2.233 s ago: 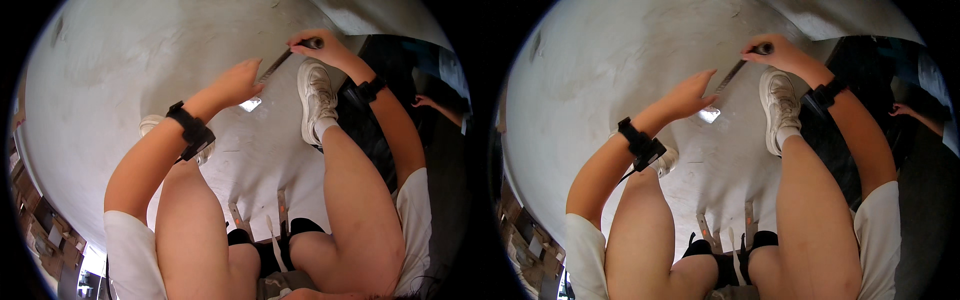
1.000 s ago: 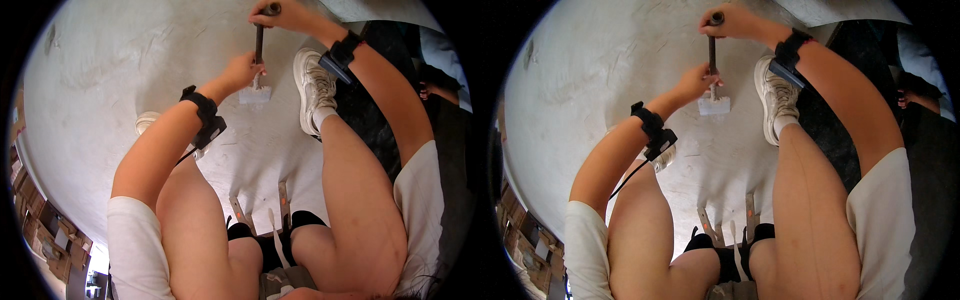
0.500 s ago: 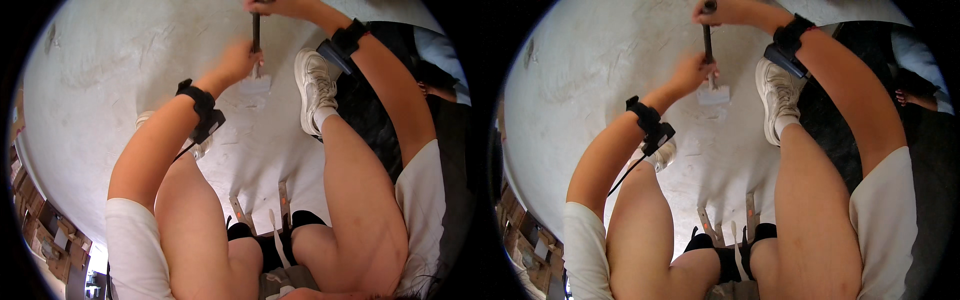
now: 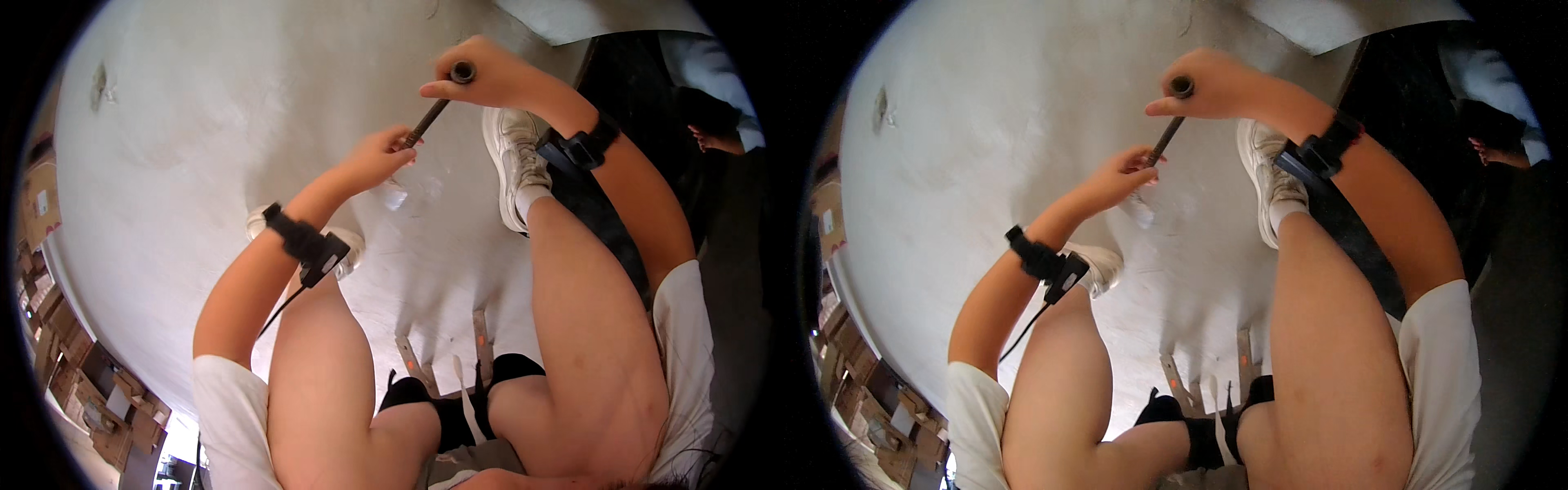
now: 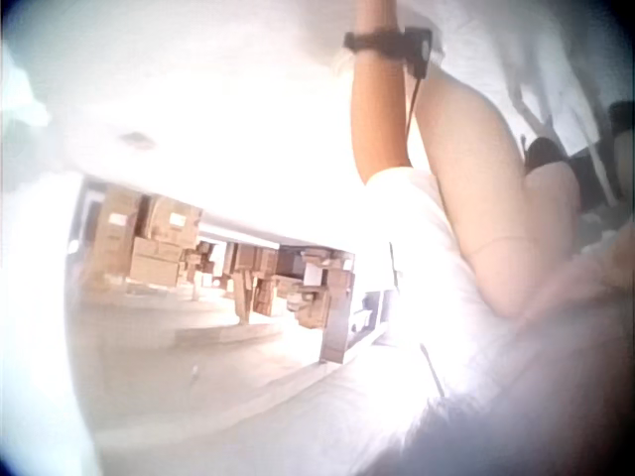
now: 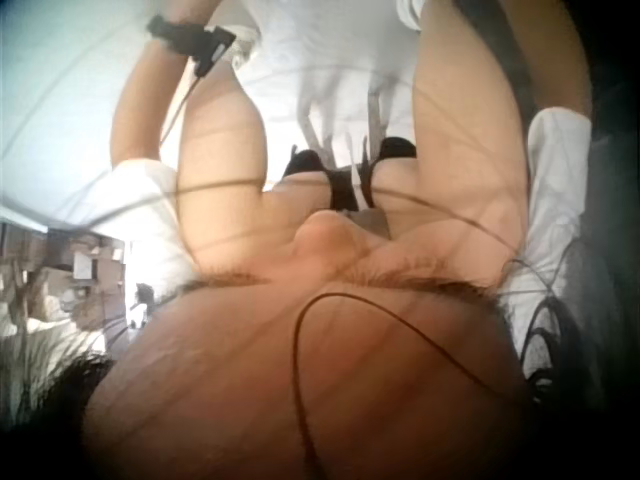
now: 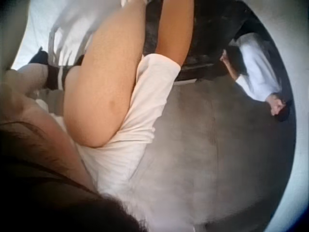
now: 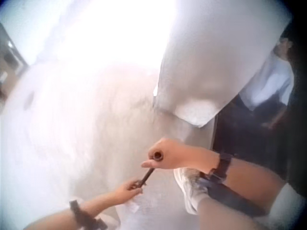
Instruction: The person scrapes a concrete floor with a metal scraper, removing debris and smoothing the surface. They work in a crouched position, moving the scraper across the floor and occasionally adjusting their position.
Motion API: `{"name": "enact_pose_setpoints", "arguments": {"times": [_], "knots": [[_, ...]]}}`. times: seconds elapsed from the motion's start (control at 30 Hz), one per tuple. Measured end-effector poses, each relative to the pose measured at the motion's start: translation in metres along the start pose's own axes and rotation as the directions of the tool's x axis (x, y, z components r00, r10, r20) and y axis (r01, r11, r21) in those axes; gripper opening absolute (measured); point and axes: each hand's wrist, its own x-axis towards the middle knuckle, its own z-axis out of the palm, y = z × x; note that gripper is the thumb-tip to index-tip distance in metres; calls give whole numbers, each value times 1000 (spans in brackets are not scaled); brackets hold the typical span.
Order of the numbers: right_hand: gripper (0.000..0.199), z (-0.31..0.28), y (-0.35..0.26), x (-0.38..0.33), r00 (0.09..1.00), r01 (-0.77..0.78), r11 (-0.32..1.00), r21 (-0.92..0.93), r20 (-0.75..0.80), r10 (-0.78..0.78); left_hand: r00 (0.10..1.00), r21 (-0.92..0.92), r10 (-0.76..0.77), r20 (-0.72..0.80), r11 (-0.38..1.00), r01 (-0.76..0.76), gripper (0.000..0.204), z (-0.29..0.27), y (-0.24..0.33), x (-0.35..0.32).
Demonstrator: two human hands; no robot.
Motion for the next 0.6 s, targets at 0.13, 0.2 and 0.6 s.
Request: {"name": "enact_pose_setpoints", "arguments": {"times": [0.13,0.2,0.6], "knots": [[35,-19,-17,-22,975,-126,930,345,-129,180,969,23,144,-200,989,-143,28,-35,42,-45],[41,-20,-18,-30,945,-25,868,496,-273,183,902,293,299,-312,933,-209,27,-44,73,-78],[43,-50,-11,-157,683,-136,901,411,-620,386,603,283,-52,-796,848,448,32,68,-61,-465]]}}
